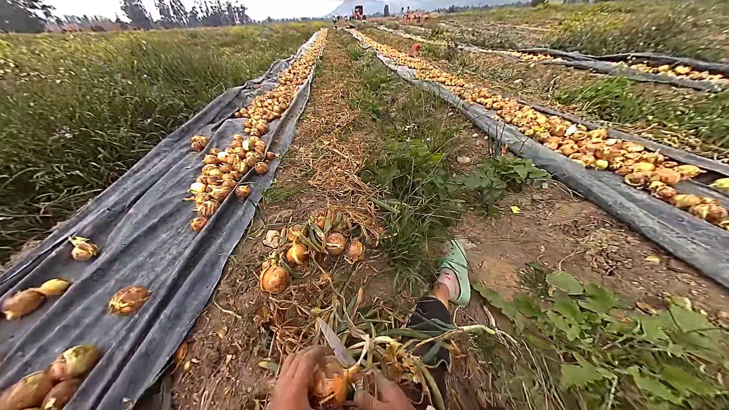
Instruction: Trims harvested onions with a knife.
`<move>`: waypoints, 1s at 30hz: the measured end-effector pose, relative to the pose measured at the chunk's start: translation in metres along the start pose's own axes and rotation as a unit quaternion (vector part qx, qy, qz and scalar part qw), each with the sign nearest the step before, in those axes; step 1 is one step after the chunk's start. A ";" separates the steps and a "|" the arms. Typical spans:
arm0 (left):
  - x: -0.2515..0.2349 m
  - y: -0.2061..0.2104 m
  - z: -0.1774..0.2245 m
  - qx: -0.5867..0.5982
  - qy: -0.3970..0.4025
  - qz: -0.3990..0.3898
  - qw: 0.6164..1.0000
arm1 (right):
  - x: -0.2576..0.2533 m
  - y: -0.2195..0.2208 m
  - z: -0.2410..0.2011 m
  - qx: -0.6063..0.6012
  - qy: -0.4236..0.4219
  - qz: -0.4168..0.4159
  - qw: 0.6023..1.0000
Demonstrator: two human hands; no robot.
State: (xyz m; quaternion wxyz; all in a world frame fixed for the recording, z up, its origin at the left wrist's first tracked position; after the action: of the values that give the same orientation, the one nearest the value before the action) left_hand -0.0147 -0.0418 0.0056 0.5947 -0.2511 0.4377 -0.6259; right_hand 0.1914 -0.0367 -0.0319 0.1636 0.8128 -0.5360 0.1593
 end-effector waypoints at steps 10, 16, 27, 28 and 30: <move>0.026 0.048 0.008 0.002 -0.067 -0.049 0.997 | 0.027 -0.003 0.002 0.067 0.065 -0.029 0.995; -0.001 0.021 -0.025 0.260 -0.324 0.013 0.910 | 0.050 -0.010 0.001 0.086 0.058 -0.043 0.994; 0.024 0.041 0.049 0.721 -0.278 -0.043 0.633 | 0.039 -0.012 -0.026 0.069 -0.220 0.109 0.967; 0.024 0.042 0.045 0.711 -0.276 -0.050 0.645 | 0.039 -0.013 -0.021 0.055 -0.236 0.107 0.964; 0.024 0.041 0.035 0.686 -0.259 -0.062 0.677 | 0.042 -0.013 -0.012 0.021 -0.220 0.086 0.972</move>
State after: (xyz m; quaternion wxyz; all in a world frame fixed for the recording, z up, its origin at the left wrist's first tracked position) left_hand 0.0316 -0.0700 -0.0171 0.6494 0.0481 -0.3027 -0.6960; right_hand 0.2175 -0.0610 -0.0043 0.0102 0.7823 -0.6228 0.0018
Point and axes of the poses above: each hand's wrist, its own x-axis away from the middle knuckle, its own y-axis out of the palm, z = x × y, the point moved 1 cm from there along -x, towards the middle knuckle, and after that the axes turned 14 degrees about -x, right-handed, at the moved point
